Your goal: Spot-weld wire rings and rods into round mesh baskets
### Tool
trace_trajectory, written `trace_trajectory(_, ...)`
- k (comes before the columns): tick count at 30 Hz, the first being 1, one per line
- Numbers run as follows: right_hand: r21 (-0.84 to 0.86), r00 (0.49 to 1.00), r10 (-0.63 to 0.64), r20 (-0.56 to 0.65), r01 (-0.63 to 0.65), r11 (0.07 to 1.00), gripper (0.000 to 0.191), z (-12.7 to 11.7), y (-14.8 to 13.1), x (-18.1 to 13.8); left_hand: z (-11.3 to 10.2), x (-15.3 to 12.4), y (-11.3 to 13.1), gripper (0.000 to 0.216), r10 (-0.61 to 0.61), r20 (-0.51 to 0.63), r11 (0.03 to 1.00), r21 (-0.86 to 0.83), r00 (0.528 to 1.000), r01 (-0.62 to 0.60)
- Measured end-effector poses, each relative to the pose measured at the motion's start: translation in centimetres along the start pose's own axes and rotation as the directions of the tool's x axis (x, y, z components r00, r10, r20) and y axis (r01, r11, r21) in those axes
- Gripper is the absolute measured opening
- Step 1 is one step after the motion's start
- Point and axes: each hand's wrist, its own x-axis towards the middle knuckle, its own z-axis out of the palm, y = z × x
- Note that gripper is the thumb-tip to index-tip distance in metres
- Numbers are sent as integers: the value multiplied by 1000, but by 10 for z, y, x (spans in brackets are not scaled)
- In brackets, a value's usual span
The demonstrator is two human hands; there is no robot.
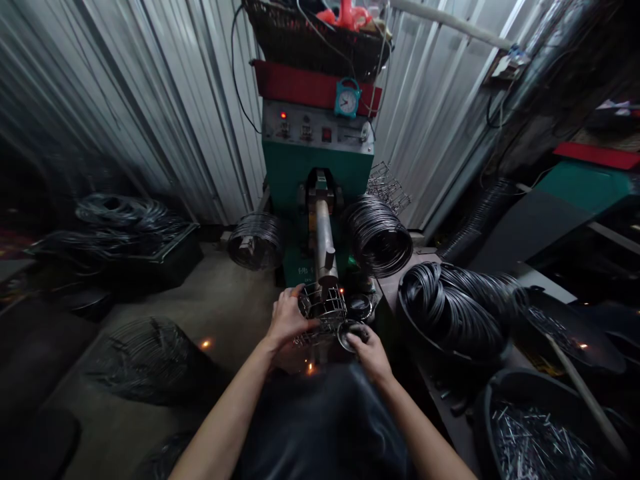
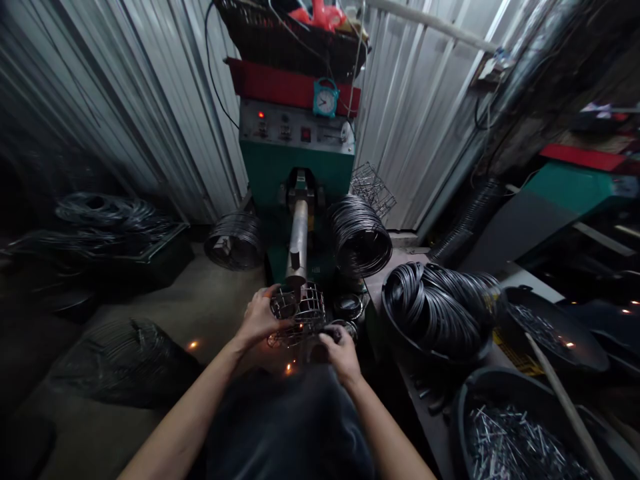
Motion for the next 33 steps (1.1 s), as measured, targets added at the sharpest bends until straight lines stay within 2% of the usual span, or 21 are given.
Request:
trace_trajectory(2,276,956,294,5,-284,918,24,-15,25,-11,1,2,-2,86,-37,-13,999,-15,999,37)
trace_trajectory(3,381,920,391,17,-368,848,25,-21,36,-15,2,4,-3,87,-60,-10,998,-30,998,60)
trace_trajectory(6,542,845,535,21,-459,704,25,-33,62,-25,3,11,-5,84,-84,-5,996,-43,996,83)
trace_trajectory(8,573,825,564,38,-480,664,23,-35,71,-29,3,15,-6,83,-79,-13,997,-26,997,79)
trace_trajectory(12,603,837,543,66,-467,646,19,-36,71,-30,4,19,-8,83,-78,-22,997,-23,997,78)
trace_trajectory(17,650,803,575,159,-523,551,12,-43,53,-27,8,23,-12,87,-63,22,994,-83,998,65)
trace_trajectory(20,677,811,542,221,-527,513,13,-49,40,-24,10,25,-14,88,-58,3,994,-95,998,58)
trace_trajectory(23,666,842,512,170,-481,570,23,-50,33,-22,11,29,-17,88,-32,16,989,-147,999,34)
trace_trajectory(26,590,906,417,78,-379,713,33,-47,36,-22,12,34,-23,86,14,59,969,-248,998,2)
trace_trajectory(30,299,965,260,-25,-241,923,37,-43,46,-29,12,41,-28,87,57,86,952,-304,995,-29)
trace_trajectory(33,42,992,122,-39,-120,992,32,-43,59,-39,7,44,-27,90,73,95,964,-260,993,-47)
